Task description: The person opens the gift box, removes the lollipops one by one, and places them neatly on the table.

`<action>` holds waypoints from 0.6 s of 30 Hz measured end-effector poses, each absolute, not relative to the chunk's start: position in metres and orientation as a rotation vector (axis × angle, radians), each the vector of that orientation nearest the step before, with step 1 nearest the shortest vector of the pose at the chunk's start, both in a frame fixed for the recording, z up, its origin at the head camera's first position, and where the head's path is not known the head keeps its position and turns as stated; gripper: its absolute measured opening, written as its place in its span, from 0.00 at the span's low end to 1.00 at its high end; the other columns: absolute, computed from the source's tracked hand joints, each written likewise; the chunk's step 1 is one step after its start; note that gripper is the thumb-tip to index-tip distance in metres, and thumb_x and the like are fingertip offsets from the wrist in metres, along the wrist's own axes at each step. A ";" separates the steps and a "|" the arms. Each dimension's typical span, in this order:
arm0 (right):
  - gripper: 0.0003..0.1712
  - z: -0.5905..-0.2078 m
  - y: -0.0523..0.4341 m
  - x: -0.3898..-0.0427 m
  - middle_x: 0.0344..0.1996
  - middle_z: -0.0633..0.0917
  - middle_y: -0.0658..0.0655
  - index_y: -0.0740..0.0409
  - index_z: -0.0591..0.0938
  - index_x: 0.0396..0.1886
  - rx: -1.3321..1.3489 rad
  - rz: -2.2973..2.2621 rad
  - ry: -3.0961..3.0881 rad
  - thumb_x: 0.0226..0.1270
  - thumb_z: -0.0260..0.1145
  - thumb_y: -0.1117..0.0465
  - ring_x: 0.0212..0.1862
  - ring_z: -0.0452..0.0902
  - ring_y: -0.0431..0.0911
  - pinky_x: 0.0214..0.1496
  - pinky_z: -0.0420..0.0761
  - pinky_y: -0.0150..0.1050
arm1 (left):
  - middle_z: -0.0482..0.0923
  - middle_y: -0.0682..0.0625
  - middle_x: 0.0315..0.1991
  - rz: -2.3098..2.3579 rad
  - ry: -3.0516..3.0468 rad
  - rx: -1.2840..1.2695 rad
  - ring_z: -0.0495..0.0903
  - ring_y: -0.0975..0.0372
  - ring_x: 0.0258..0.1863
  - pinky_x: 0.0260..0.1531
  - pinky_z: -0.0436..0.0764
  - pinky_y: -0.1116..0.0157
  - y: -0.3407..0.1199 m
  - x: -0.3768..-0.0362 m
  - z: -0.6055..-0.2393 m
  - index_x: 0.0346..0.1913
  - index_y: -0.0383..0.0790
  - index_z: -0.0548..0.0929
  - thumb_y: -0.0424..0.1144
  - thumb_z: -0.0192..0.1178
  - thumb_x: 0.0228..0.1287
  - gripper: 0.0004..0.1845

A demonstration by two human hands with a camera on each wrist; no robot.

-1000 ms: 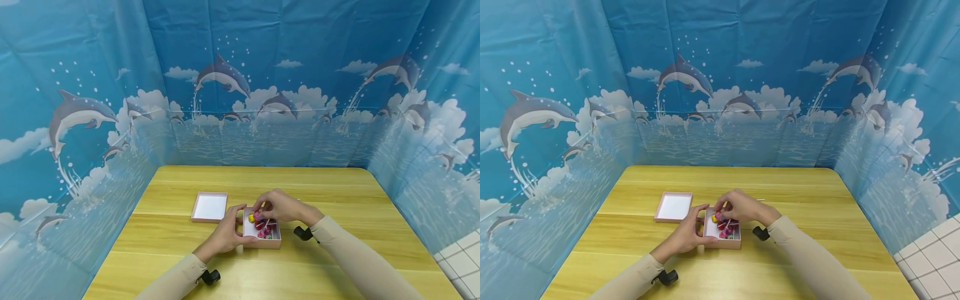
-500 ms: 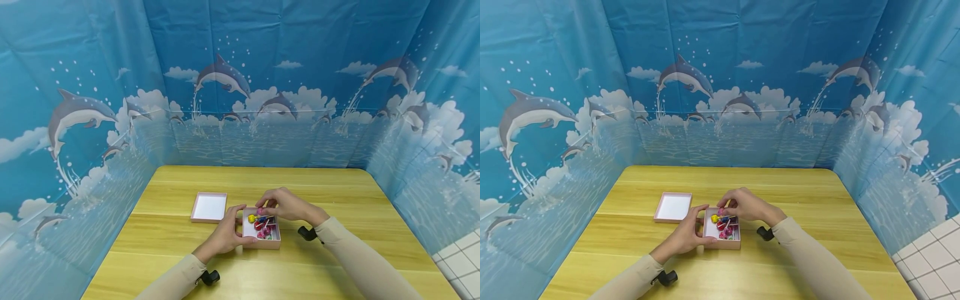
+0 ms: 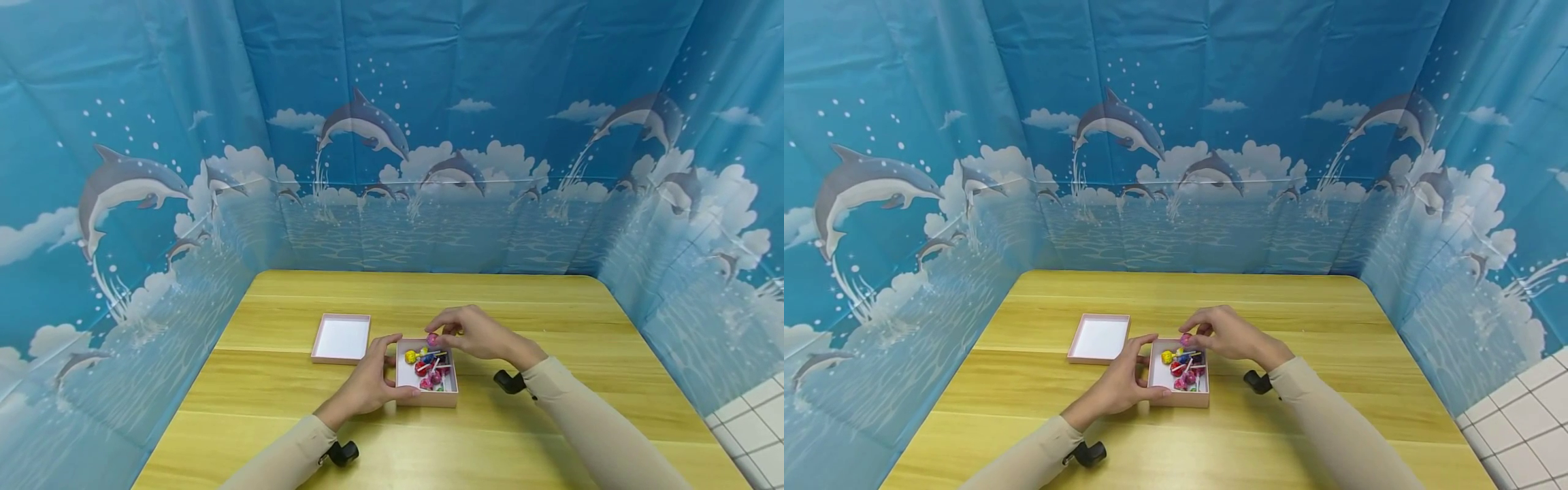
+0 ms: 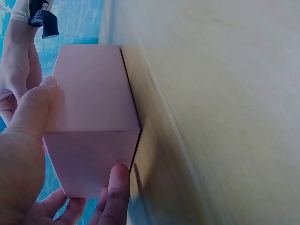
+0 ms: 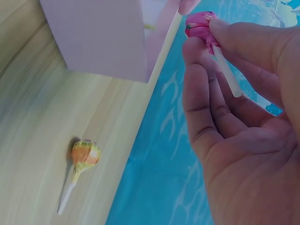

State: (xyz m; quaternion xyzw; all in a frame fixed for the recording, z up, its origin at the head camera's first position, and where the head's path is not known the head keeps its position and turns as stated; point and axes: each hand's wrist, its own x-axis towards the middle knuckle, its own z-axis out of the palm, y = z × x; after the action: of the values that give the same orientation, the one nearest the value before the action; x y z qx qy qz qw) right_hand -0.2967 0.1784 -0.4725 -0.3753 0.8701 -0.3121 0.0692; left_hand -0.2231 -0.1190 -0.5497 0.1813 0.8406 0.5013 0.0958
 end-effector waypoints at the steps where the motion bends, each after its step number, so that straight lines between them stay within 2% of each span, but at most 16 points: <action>1: 0.13 -0.473 0.180 -0.297 0.60 0.96 0.52 0.48 0.95 0.64 -1.120 -0.941 2.625 0.88 0.74 0.59 0.54 0.92 0.41 0.56 0.92 0.36 | 0.66 0.38 0.85 1.486 2.492 0.538 0.82 0.48 0.73 0.50 0.92 0.71 -0.119 -0.223 -0.550 0.94 0.44 0.59 0.50 0.88 0.69 0.61; 6: 0.15 -0.475 0.188 -0.299 0.61 0.96 0.54 0.52 0.95 0.66 -1.087 -0.946 2.637 0.89 0.71 0.63 0.57 0.94 0.45 0.59 0.93 0.37 | 0.66 0.38 0.86 1.482 2.497 0.539 0.82 0.47 0.73 0.49 0.92 0.72 -0.119 -0.223 -0.550 0.94 0.43 0.59 0.49 0.88 0.69 0.61; 12: 0.15 -0.479 0.199 -0.299 0.60 0.97 0.53 0.56 0.94 0.66 -1.045 -0.969 2.644 0.89 0.71 0.63 0.57 0.94 0.44 0.60 0.94 0.41 | 0.67 0.37 0.85 1.477 2.501 0.538 0.82 0.48 0.73 0.49 0.91 0.72 -0.118 -0.222 -0.549 0.94 0.42 0.59 0.48 0.88 0.69 0.61; 18: 0.15 -0.485 0.210 -0.301 0.58 0.97 0.53 0.57 0.94 0.67 -1.020 -0.998 2.675 0.88 0.73 0.62 0.54 0.93 0.42 0.60 0.94 0.39 | 0.66 0.37 0.85 1.472 2.508 0.543 0.82 0.48 0.71 0.49 0.92 0.71 -0.119 -0.221 -0.549 0.94 0.43 0.59 0.48 0.87 0.69 0.60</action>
State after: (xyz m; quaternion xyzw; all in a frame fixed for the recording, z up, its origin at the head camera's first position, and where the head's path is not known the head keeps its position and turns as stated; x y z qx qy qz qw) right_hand -0.3009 0.2099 -0.4848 -0.3359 0.8810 -0.3288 0.0549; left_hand -0.2210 -0.1190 -0.5488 0.1828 0.8442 0.4954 0.0917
